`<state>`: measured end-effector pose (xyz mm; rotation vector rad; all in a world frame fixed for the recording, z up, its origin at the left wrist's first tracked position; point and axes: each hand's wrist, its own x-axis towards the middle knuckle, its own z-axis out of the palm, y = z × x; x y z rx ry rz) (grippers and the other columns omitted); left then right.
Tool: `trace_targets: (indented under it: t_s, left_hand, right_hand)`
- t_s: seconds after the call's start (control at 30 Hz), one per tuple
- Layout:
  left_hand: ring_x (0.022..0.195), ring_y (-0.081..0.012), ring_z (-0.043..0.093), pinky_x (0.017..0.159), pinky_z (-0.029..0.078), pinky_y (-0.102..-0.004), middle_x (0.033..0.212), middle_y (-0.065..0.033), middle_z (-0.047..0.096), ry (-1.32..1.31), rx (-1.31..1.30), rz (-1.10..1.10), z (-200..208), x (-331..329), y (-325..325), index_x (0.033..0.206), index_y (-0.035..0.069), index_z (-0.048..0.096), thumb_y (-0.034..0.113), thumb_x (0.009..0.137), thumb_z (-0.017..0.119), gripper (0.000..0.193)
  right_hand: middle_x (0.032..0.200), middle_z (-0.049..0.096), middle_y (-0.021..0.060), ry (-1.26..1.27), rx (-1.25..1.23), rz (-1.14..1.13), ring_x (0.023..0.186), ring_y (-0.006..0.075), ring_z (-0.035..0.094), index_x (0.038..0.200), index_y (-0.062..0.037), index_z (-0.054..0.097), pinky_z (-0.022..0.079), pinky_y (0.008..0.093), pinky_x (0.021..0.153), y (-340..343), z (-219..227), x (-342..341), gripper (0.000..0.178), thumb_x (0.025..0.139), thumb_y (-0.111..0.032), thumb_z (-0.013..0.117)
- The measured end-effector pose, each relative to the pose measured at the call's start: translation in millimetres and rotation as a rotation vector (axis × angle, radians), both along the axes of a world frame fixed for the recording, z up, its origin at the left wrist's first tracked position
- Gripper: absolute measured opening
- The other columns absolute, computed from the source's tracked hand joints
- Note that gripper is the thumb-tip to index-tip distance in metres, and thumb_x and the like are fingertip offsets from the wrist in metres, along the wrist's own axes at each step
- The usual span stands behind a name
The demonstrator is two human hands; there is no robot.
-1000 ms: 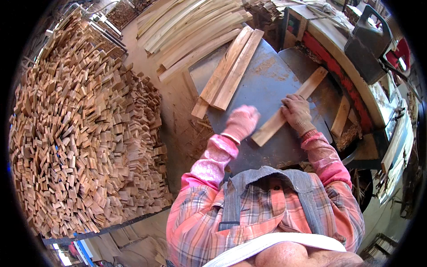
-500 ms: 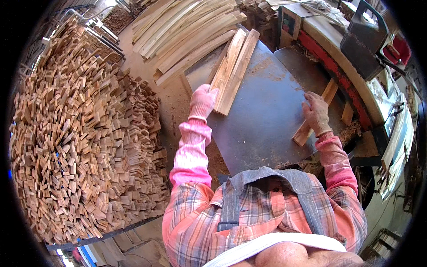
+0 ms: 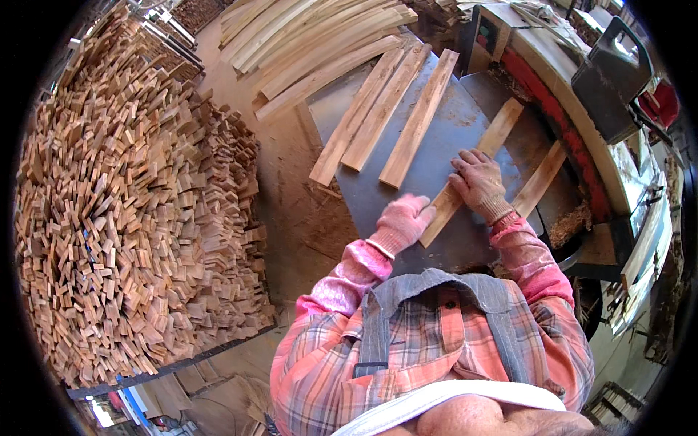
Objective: The person sorts and stacks thin wooden planks on a metal table in a workshop. They pick up planks from a pile, arrange them into neat stacks, and occasionally lift and move larger bundles of wood.
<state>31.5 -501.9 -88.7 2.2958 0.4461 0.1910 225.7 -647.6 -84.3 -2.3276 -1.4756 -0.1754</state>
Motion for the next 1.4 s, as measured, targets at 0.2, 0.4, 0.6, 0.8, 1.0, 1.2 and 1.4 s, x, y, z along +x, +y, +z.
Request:
trace_targets:
  t_s: [0.2,0.4,0.6,0.8,1.0,1.2,1.4]
  left_hand:
    - [0.114,-0.0392,0.063,0.096,0.051,-0.0511,0.123,-0.0210,0.065,0.125,0.546,0.221,4,51,48,0.141,0.001,0.054,0.039,0.087,0.076,0.069]
    - [0.111,-0.0382,0.063,0.095,0.051,-0.0509,0.119,-0.0209,0.063,0.201,0.481,0.111,-8,34,22,0.146,-0.002,0.048,0.043,0.084,0.078,0.082]
    - [0.112,-0.0385,0.063,0.096,0.050,-0.0512,0.121,-0.0199,0.065,0.169,0.461,-0.130,-1,14,-26,0.144,-0.001,0.052,0.045,0.085,0.076,0.078]
    - [0.131,-0.0349,0.053,0.108,0.043,-0.0509,0.140,-0.0193,0.058,-0.057,0.720,0.172,-2,31,63,0.144,-0.001,0.051,0.046,0.088,0.075,0.077]
    - [0.127,-0.0383,0.056,0.109,0.041,-0.0558,0.137,-0.0190,0.058,0.139,0.862,0.353,-35,49,118,0.140,0.005,0.054,0.038,0.092,0.071,0.061]
    - [0.116,-0.0429,0.061,0.102,0.050,-0.0503,0.129,-0.0222,0.060,-0.003,0.547,0.299,-29,12,86,0.133,0.003,0.059,0.025,0.082,0.081,0.059]
    - [0.122,-0.0388,0.054,0.102,0.048,-0.0487,0.132,-0.0203,0.057,-0.221,0.378,0.194,-32,-54,19,0.133,0.000,0.063,0.024,0.084,0.080,0.057]
  right_hand:
    - [0.128,0.069,0.0106,0.015,-0.073,-0.236,0.124,0.0339,0.061,0.113,-0.0107,0.074,0.047,0.0458,0.106,-58,-7,37,0.030,0.092,-0.029,0.065]
    - [0.136,0.066,0.0119,-0.031,-0.126,-0.467,0.129,0.0342,0.059,0.121,-0.0071,0.071,0.047,0.0449,0.109,-100,-26,72,0.037,0.090,-0.028,0.067]
    - [0.134,0.064,0.0154,-0.006,-0.018,-0.031,0.128,0.0369,0.057,0.130,-0.0074,0.065,0.047,0.0475,0.107,-18,3,19,0.049,0.087,-0.028,0.073]
    - [0.125,0.066,0.0101,-0.002,-0.105,-0.056,0.124,0.0308,0.059,0.124,-0.0108,0.069,0.049,0.0481,0.098,-20,-3,24,0.043,0.088,-0.032,0.068]
    - [0.105,0.066,0.0084,-0.159,-0.077,0.003,0.108,0.0311,0.063,0.104,-0.0110,0.071,0.050,0.0476,0.092,-10,4,45,0.030,0.087,-0.035,0.067]
    - [0.099,0.065,0.0100,-0.044,-0.036,-0.291,0.102,0.0319,0.064,0.093,-0.0106,0.071,0.051,0.0478,0.091,-46,-2,12,0.023,0.087,-0.032,0.066]
    - [0.113,0.070,0.0109,-0.148,0.033,-0.294,0.112,0.0341,0.064,0.103,-0.0099,0.074,0.051,0.0477,0.098,-94,-28,52,0.025,0.089,-0.029,0.068]
